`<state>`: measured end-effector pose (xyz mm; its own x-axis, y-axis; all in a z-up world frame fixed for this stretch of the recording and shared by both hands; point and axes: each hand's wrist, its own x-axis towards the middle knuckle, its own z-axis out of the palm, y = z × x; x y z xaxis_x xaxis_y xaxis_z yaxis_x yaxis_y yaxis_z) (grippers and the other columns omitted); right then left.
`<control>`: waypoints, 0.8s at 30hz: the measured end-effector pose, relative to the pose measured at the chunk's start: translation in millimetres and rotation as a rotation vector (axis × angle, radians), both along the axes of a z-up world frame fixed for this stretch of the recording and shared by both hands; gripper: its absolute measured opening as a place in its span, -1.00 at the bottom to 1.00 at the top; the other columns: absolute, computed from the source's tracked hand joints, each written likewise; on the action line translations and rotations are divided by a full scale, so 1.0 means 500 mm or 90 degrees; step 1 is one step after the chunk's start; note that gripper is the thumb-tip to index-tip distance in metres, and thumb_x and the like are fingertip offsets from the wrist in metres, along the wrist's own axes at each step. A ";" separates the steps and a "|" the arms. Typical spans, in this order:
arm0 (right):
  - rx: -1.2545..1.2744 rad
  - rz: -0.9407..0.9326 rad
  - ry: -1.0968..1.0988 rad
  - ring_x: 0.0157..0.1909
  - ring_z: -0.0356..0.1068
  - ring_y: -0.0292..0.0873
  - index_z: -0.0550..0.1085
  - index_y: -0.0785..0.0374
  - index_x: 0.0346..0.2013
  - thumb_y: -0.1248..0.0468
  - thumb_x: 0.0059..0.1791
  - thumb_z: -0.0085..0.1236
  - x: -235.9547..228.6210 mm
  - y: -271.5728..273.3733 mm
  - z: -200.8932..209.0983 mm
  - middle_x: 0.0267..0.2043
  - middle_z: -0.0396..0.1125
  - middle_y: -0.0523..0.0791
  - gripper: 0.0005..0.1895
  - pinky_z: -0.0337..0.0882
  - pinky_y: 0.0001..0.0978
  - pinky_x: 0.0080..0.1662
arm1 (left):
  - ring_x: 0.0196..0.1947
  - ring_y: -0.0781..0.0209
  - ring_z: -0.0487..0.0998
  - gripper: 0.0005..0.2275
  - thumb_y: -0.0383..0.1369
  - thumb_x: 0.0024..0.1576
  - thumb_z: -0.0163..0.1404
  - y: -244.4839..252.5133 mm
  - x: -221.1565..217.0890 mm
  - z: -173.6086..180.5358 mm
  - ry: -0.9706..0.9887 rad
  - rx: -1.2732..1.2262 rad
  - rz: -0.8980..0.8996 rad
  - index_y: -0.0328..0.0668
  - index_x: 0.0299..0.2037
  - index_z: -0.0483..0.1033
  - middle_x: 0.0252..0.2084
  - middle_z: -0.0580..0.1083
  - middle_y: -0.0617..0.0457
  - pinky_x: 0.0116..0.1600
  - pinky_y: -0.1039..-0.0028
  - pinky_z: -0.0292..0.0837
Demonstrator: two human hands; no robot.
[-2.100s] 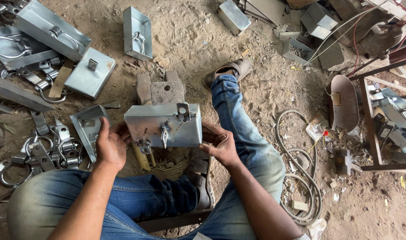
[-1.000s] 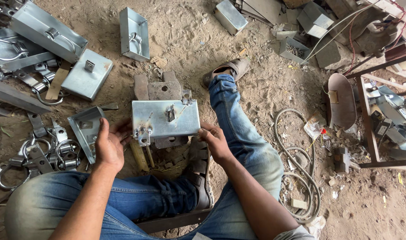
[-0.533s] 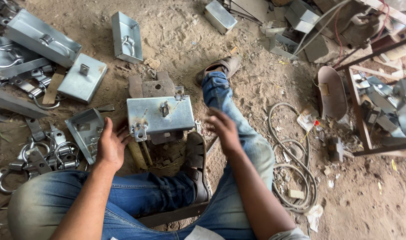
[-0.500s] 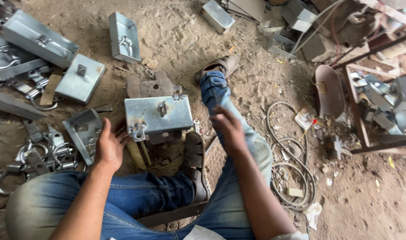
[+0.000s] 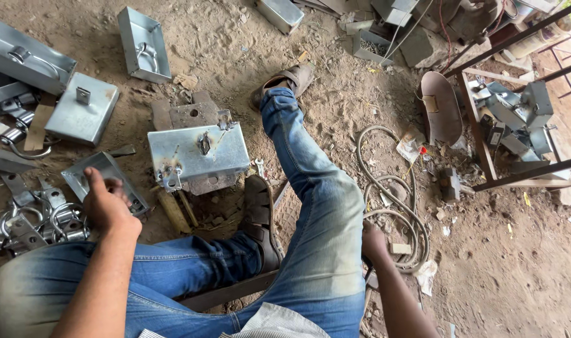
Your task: The person welds metal components onto a rectangular metal box. They use a hand-held welding tool to join pieces together while working on the ground.
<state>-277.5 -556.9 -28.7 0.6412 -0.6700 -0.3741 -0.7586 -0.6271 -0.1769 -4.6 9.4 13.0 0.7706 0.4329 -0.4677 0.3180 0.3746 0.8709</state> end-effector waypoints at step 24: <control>0.387 -0.315 -0.496 -0.31 0.36 -0.22 0.31 0.33 0.13 -0.07 0.21 -0.40 0.126 0.052 0.522 -0.24 0.31 -0.06 -0.46 0.52 -0.32 -0.30 | -0.61 0.45 0.25 -0.62 -0.09 0.38 -0.03 -0.009 -0.005 0.028 -0.106 -0.039 0.086 -0.07 -0.46 0.37 -0.56 0.32 0.24 -0.50 0.56 0.13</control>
<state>-214.2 -531.0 232.4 0.5559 -0.7594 -0.3382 -0.4480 0.0690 -0.8914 -6.9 5.0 26.8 0.7766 0.5120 -0.3671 0.1148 0.4580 0.8815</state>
